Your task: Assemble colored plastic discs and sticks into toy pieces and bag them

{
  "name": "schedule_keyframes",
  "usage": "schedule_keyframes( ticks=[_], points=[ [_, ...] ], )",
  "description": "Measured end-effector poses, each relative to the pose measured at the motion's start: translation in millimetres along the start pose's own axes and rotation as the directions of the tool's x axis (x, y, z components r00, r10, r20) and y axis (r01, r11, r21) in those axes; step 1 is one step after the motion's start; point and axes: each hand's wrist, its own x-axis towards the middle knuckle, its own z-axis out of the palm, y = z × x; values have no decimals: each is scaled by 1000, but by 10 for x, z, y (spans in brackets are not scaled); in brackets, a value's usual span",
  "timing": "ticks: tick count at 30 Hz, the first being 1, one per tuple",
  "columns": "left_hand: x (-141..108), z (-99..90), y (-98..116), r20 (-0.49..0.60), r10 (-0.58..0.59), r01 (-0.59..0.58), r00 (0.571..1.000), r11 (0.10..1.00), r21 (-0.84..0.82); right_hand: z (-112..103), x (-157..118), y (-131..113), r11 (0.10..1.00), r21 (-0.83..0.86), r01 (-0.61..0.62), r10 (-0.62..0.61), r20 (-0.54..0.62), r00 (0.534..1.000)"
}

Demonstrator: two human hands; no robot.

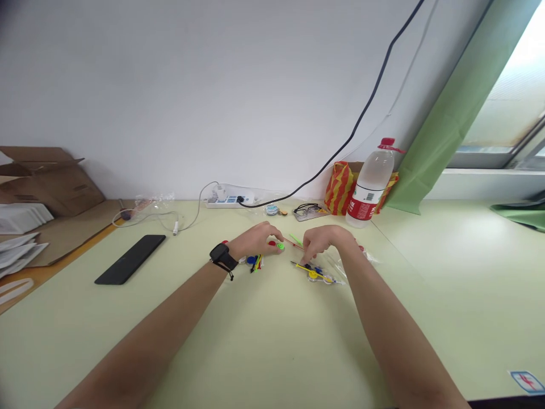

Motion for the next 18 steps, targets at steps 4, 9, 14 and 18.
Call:
schedule_keyframes(
  ticks=[4,9,14,18],
  points=[
    [-46,-131,-84,41,-44,43,998,999,32,-11,-44,-44,1000,9,-13,13,46,999],
    [-81,-218,-186,69,-77,72,995,995,67,-43,-76,-32,998,55,-11,12,-26,1000],
    [-71,-186,-241,87,-67,58,994,993,107,-73,-118,-33,991,130,4,18,-165,986],
    [-65,-173,-262,93,-78,67,993,991,115,-68,-144,-81,977,213,8,38,-211,977]
  ],
)
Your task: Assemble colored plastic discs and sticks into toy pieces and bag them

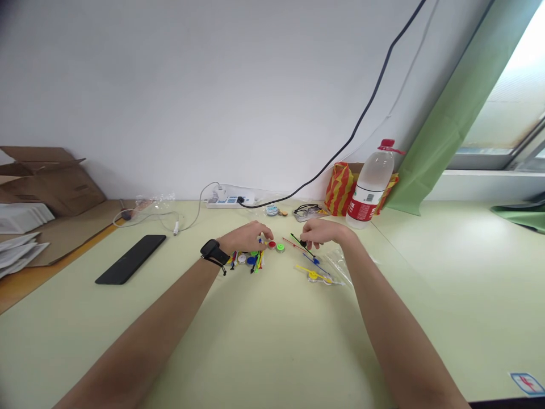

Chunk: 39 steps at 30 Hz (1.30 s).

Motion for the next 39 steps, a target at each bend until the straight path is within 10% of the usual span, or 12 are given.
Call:
schedule_keyframes(
  ticks=[11,39],
  points=[
    [2,-23,24,56,-10,11,998,1000,-21,84,56,23,918,373,137,-114,-82,990],
    [52,106,186,-32,63,-64,997,998,-16,246,373,85,728,675,123,-52,-124,991]
  ],
)
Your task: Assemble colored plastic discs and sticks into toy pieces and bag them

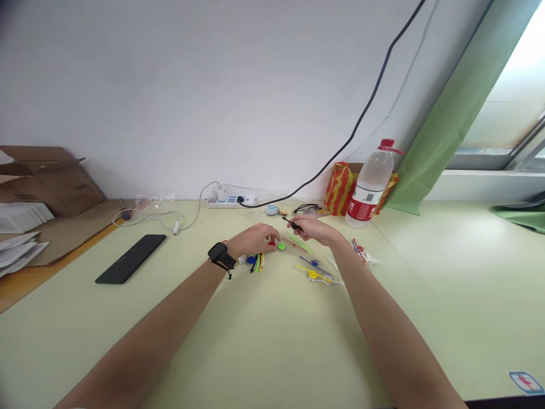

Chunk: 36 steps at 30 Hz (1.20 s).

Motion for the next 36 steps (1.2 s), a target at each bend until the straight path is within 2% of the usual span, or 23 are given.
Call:
schedule_keyframes(
  ticks=[3,6,10,13,17,20,21,23,25,26,29,32,34,36],
  points=[
    [6,16,3,7,14,-14,1000,1000,-21,17,63,25,1000,9,-28,28,-44,999],
    [-6,-27,27,-30,-2,1,1000,999,-35,50,104,32,998,41,-39,41,-58,997],
    [-22,-169,127,-156,15,-40,988,986,-161,151,91,-19,994,108,-13,13,-2,1000],
    [-4,-247,253,-296,1,-87,955,957,-277,250,49,-102,979,203,36,-50,61,997],
    [50,-252,387,-394,-38,-131,918,910,-393,371,-12,-214,920,386,64,-121,126,985],
    [71,-247,414,-437,-45,-178,898,872,-455,439,-34,-256,908,415,62,-134,145,980],
    [70,-253,411,-441,-51,-182,896,863,-471,454,-36,-261,909,409,77,-142,131,981],
    [60,-276,392,-444,-74,-178,893,848,-499,468,-35,-266,920,361,152,-170,18,985],
    [41,-310,366,-450,-92,-177,888,835,-520,456,-44,-275,932,275,238,-220,-95,971],
    [31,-328,355,-448,-92,-180,889,830,-527,443,-57,-283,933,240,268,-249,-108,963],
    [5,-375,335,-416,-67,-187,907,821,-539,394,-121,-320,930,217,297,-301,-14,953],
    [-15,-399,340,-370,-30,-188,929,820,-540,371,-178,-345,934,192,301,-312,30,950],
    [-27,-398,349,-341,-8,-187,940,825,-534,378,-182,-336,944,119,307,-316,60,947],
    [-39,-386,355,-318,-2,-167,948,848,-502,387,-154,-303,947,-23,322,-320,53,946]
  ],
)
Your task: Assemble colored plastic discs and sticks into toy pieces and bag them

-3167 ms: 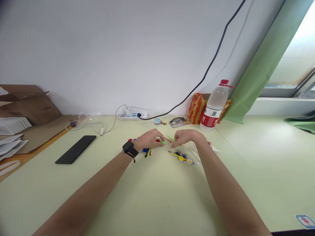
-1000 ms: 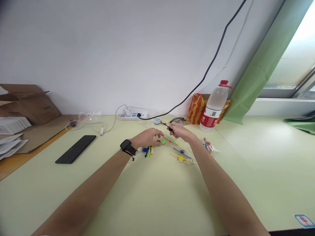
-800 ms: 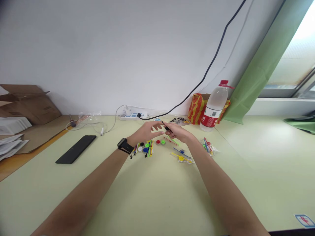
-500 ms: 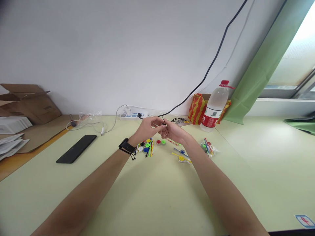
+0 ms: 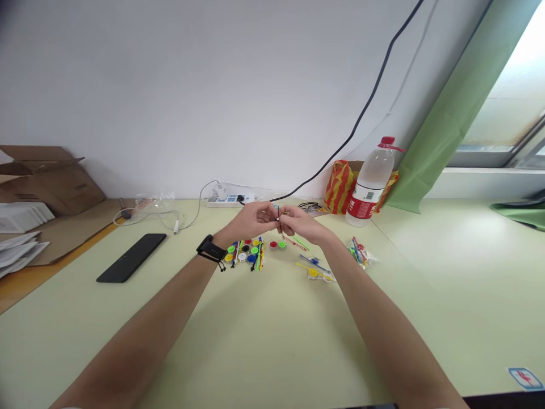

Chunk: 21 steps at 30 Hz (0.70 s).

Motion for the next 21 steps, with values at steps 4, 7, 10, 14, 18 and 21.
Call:
schedule_keyframes(
  ticks=[4,7,10,14,18,21],
  points=[
    [-32,19,-16,43,-61,54,997,988,145,-43,62,168,911,-411,-25,-29,-123,992],
    [-47,45,-46,222,-80,44,972,986,163,-142,89,321,800,-599,-43,-6,-79,997],
    [-56,95,-111,406,-89,4,909,979,206,-256,77,406,759,-649,-52,27,-49,998],
    [-66,151,-225,465,-169,-4,869,937,348,-415,-11,325,711,-699,-79,59,-52,997],
    [-72,127,-266,419,-183,6,889,921,390,-561,-153,165,652,-724,-226,329,1,944],
    [-81,70,-263,370,-162,-12,915,905,425,-606,-225,144,596,-714,-367,586,74,807]
  ],
)
